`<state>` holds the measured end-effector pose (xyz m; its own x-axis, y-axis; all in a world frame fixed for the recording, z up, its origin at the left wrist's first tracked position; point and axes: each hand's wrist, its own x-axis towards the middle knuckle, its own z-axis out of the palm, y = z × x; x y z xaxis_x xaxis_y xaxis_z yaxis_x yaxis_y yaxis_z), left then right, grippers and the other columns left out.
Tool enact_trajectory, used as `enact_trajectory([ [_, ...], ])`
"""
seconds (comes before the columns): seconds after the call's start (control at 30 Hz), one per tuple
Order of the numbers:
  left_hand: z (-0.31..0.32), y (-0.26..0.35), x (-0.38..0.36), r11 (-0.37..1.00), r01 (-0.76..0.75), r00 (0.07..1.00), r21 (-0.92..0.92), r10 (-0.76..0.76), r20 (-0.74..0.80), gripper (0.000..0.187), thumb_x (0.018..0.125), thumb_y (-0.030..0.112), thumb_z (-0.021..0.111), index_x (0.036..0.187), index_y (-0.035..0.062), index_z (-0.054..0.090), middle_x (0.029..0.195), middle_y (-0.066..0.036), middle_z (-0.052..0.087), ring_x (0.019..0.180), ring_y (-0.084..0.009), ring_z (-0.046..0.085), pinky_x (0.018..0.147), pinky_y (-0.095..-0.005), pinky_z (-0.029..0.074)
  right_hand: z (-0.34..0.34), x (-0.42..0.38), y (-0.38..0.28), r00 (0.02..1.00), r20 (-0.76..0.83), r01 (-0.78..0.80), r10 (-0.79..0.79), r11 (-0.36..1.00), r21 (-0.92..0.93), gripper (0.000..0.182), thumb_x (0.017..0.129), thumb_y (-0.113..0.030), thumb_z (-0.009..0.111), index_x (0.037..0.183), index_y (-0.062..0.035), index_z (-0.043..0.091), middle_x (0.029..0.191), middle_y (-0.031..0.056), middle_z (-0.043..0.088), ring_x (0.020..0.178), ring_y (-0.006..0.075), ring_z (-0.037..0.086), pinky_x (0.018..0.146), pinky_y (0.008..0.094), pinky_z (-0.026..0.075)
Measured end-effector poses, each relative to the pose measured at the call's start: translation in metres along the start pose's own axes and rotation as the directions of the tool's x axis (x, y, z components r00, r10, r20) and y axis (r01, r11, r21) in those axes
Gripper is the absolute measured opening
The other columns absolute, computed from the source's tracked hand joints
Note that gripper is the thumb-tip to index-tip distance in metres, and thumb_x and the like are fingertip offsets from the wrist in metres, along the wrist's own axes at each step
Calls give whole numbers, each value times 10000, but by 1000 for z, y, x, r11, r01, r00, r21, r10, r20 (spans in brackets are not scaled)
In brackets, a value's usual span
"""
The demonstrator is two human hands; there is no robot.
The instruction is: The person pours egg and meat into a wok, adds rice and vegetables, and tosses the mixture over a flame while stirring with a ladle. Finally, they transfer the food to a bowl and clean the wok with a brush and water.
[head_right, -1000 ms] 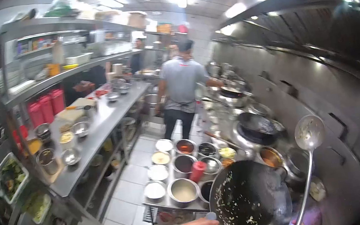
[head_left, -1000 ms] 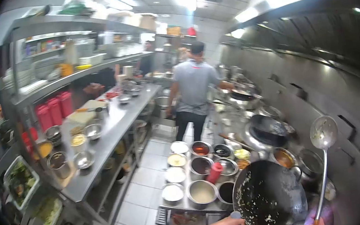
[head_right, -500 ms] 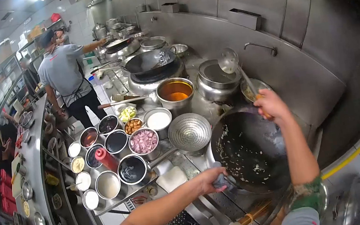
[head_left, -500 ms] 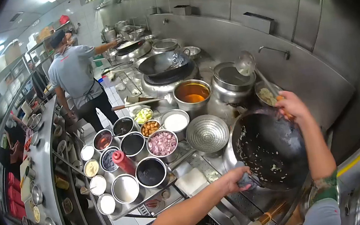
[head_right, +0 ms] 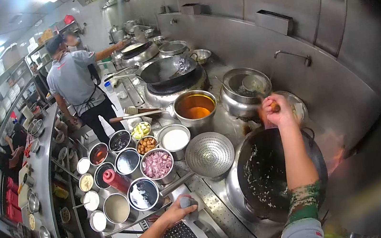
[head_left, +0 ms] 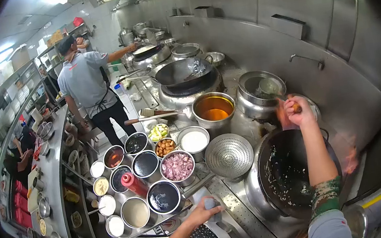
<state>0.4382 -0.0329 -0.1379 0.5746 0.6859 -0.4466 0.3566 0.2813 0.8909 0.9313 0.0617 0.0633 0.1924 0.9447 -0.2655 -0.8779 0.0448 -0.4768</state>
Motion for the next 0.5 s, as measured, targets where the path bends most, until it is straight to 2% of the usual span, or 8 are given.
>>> enact_trajectory([
  [0.1, -10, -6, 6, 923, -34, 982, 382, 101, -156, 887, 781, 490, 760, 1439, 60, 348, 1238, -271, 598, 1182, -381, 581, 1007, -413, 442, 26, -57, -3, 999, 35, 33, -35, 997, 64, 102, 822, -23, 601, 867, 8, 515, 772, 44, 516, 594, 100, 530, 473, 219, 366],
  [0.23, -6, -11, 16, 882, 28, 980, 471, 68, -185, 893, 723, 477, 786, 1391, 27, 399, 1259, -295, 577, 1182, -425, 568, 1021, -440, 437, 12, -124, 4, 958, 225, 204, -180, 975, -89, 96, 883, -28, 582, 923, 51, 546, 722, 13, 486, 572, 71, 455, 432, 210, 313],
  [0.3, -10, -60, 47, 797, -204, 930, 569, 339, -142, 854, 712, 462, 783, 1342, -15, 457, 1270, -295, 556, 1206, -416, 533, 1025, -446, 433, 6, -170, 11, 931, 233, 335, -279, 909, -248, 91, 903, -52, 591, 956, 22, 590, 719, 11, 511, 539, 56, 431, 404, 190, 288],
  [0.33, -12, -50, 43, 825, -137, 955, 548, 257, -149, 837, 703, 460, 785, 1312, -29, 484, 1266, -290, 555, 1201, -416, 526, 1019, -459, 433, 2, -195, 21, 896, 145, 444, -420, 860, -251, 95, 907, -67, 593, 956, 15, 593, 752, 28, 560, 539, 43, 447, 397, 173, 297],
  [0.4, -16, -54, 49, 837, -216, 927, 503, 338, -163, 791, 698, 465, 776, 1260, -33, 526, 1259, -299, 564, 1179, -410, 549, 1018, -450, 437, -32, -234, 3, 944, 157, 329, -290, 855, -400, 169, 935, -166, 612, 1005, -12, 611, 876, 57, 631, 598, 46, 520, 405, 179, 348],
  [0.43, -18, -50, 47, 840, -210, 936, 500, 320, -146, 822, 684, 467, 780, 1279, -38, 523, 1277, -296, 560, 1179, -410, 557, 1025, -446, 435, 3, -257, 33, 957, -33, 270, -290, 922, -276, 116, 948, -177, 584, 923, -65, 568, 717, -21, 541, 523, 29, 479, 371, 176, 323],
  [0.47, -22, -62, 65, 872, -139, 978, 470, 196, -75, 904, 663, 468, 793, 1345, -35, 478, 1320, -291, 541, 1209, -411, 547, 1039, -445, 430, 33, -299, 53, 863, -334, 240, -379, 889, -389, 239, 949, -128, 594, 1182, -93, 555, 686, -9, 556, 513, 50, 424, 419, 181, 298],
  [0.5, -17, -77, 79, 870, -172, 963, 462, 248, -109, 965, 656, 486, 799, 1383, -31, 432, 1334, -290, 534, 1229, -406, 537, 1047, -440, 425, 50, -328, 71, 961, -128, 187, -246, 916, -354, 275, 906, -84, 632, 1174, -68, 571, 763, -7, 575, 559, 47, 393, 467, 194, 283],
])
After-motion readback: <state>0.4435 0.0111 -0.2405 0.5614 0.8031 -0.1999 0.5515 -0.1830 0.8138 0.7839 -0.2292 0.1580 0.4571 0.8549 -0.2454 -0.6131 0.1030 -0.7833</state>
